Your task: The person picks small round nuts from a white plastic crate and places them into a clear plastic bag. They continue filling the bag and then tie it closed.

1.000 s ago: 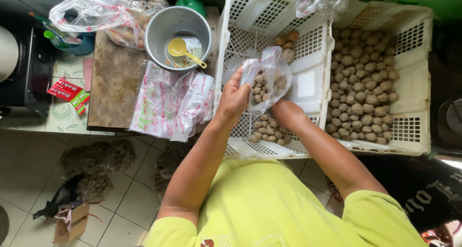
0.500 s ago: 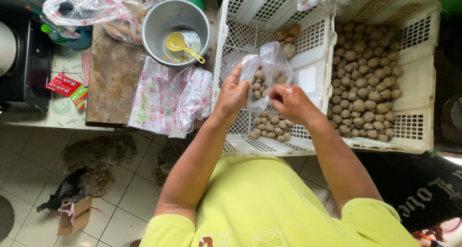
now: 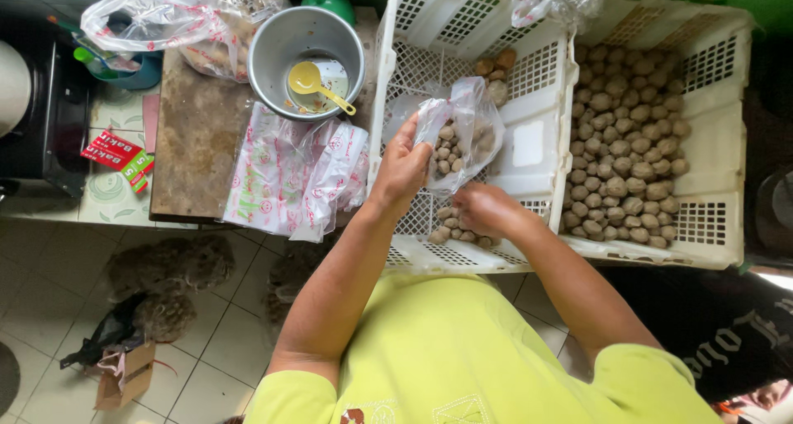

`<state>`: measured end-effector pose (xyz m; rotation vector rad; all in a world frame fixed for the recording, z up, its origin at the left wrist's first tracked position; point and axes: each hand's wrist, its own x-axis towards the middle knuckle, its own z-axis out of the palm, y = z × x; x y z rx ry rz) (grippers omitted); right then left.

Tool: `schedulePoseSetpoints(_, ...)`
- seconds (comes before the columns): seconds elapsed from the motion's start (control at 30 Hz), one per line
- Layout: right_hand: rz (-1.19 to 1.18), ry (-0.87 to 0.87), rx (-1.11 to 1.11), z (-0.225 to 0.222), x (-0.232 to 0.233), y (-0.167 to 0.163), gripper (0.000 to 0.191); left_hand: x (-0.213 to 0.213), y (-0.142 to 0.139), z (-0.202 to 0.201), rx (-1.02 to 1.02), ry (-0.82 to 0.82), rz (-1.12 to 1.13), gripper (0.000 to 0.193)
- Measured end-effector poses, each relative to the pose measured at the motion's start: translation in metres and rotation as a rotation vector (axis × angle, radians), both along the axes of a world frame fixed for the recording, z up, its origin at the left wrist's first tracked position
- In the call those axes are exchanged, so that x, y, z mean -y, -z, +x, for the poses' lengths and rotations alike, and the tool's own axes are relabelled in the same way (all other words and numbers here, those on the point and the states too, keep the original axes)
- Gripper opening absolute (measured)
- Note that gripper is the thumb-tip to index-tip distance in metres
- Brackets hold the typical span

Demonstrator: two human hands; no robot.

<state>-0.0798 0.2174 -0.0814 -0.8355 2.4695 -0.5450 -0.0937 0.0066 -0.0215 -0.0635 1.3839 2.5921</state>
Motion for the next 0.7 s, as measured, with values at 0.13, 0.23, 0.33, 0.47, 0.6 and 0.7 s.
schedulePoseSetpoints(0.13,-0.274,0.159,0.534,-0.001,-0.003,-0.07,0.031,0.002,0.003,0.0,-0.016,0.01,0.006,0.062)
schedulePoseSetpoints(0.23,-0.456,0.317,0.348,-0.006,0.006,-0.098,0.042,0.002,0.004,-0.002,-0.022,0.02,-0.075,0.06)
schedulePoseSetpoints(0.33,-0.561,0.396,0.011,-0.008,0.011,-0.091,0.037,0.001,0.005,-0.001,0.03,0.021,-0.111,0.062)
schedulePoseSetpoints(0.47,-0.288,0.359,-0.154,-0.004,0.006,-0.041,0.013,0.002,0.009,0.001,-0.044,0.018,-0.066,0.062)
schedulePoseSetpoints(0.6,0.161,0.101,-0.034,0.001,-0.006,0.012,0.028,-0.004,0.011,0.003,-0.074,-0.022,-0.121,0.062)
schedulePoseSetpoints(0.7,0.29,0.121,-0.006,0.002,-0.012,0.026,0.022,-0.008,0.007,0.006,-0.18,-0.059,-0.224,0.056)
